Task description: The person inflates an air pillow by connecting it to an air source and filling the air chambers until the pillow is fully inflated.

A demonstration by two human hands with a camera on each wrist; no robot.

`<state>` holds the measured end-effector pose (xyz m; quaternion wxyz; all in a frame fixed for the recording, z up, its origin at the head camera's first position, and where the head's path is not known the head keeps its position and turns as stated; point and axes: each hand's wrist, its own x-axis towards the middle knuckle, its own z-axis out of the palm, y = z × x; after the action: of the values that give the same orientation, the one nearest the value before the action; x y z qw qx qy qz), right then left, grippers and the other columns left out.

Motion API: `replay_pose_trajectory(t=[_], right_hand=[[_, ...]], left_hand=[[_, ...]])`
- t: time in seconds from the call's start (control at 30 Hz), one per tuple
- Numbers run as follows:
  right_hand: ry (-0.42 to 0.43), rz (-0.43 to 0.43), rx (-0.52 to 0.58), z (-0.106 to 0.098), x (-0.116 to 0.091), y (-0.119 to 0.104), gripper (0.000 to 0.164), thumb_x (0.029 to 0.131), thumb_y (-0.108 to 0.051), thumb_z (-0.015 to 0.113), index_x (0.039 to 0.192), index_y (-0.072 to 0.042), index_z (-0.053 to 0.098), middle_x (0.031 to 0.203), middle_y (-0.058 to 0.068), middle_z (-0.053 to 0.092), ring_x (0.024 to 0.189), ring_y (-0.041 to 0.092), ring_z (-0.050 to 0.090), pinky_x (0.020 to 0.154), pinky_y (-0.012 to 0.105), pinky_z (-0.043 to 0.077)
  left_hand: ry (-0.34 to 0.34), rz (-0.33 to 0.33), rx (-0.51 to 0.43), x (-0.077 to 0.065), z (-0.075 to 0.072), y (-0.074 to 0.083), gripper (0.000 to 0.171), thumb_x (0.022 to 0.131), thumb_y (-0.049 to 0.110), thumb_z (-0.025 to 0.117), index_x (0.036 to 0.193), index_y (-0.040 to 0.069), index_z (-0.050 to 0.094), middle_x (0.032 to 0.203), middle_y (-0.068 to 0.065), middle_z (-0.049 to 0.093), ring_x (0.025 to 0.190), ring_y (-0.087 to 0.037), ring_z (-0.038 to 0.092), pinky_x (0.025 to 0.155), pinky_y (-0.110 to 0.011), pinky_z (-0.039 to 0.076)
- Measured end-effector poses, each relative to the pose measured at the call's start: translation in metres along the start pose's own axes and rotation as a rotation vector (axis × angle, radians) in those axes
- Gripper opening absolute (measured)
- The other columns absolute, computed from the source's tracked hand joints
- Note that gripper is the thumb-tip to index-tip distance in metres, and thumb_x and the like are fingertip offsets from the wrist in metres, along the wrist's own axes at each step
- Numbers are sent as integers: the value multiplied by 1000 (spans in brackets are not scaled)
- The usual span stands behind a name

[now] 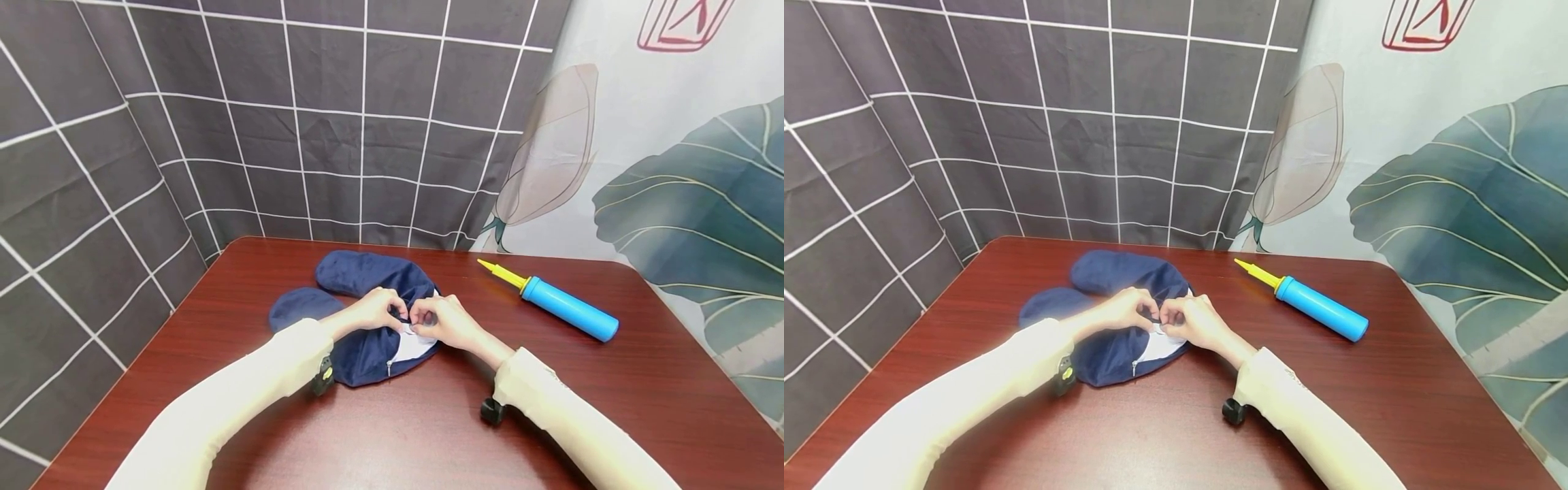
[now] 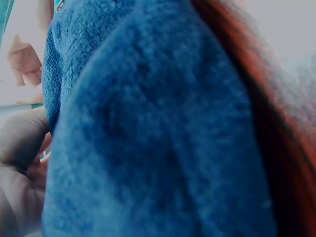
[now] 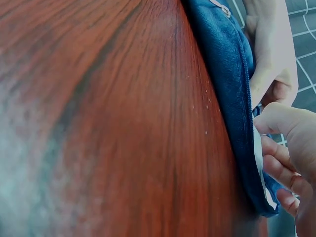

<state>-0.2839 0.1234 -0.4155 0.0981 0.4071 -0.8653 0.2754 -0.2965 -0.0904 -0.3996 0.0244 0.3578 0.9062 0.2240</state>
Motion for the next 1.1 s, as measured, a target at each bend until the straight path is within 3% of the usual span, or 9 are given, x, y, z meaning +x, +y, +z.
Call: replay_pose_trajectory(t=[0.3, 0.6, 0.8, 0.9, 1.1], right_hand=[[-55, 151, 135, -7, -9, 8, 13, 83, -13, 78, 84, -18, 66, 76, -5, 63, 74, 10, 57, 70, 22, 50], [-58, 167, 140, -6, -12, 10, 10, 84, -14, 77, 86, -18, 68, 78, -5, 65, 75, 9, 58, 72, 22, 51], [-60, 168, 118, -7, -10, 6, 7, 84, -15, 77, 85, -17, 71, 76, -5, 66, 73, 7, 58, 70, 23, 51], [-58, 193, 82, -7, -9, 4, 7, 84, -15, 77, 83, -16, 70, 75, -4, 66, 72, 6, 57, 69, 21, 50], [-32, 218, 34, -7, -12, -1, 10, 84, -15, 75, 81, -16, 66, 73, -5, 65, 69, 4, 57, 67, 19, 49]], left_hand=[[20, 10, 8, -2, 0, -1, 20, 71, 20, 84, 85, 9, 74, 84, -6, 66, 73, -13, 55, 73, -22, 42], [24, 18, 4, -3, 1, 3, 20, 72, 20, 84, 85, 9, 73, 84, -6, 65, 75, -13, 55, 75, -23, 41], [2, -14, 9, -3, 1, 3, 20, 73, 21, 83, 86, 11, 72, 86, -5, 64, 76, -12, 52, 80, -27, 39], [0, -15, -22, -4, 0, 3, 20, 73, 20, 81, 87, 11, 70, 87, -5, 65, 80, -14, 54, 81, -26, 39], [20, 60, -142, -5, 0, 1, 22, 78, 8, 74, 94, 7, 58, 98, -10, 70, 100, -22, 65, 87, -27, 45]])
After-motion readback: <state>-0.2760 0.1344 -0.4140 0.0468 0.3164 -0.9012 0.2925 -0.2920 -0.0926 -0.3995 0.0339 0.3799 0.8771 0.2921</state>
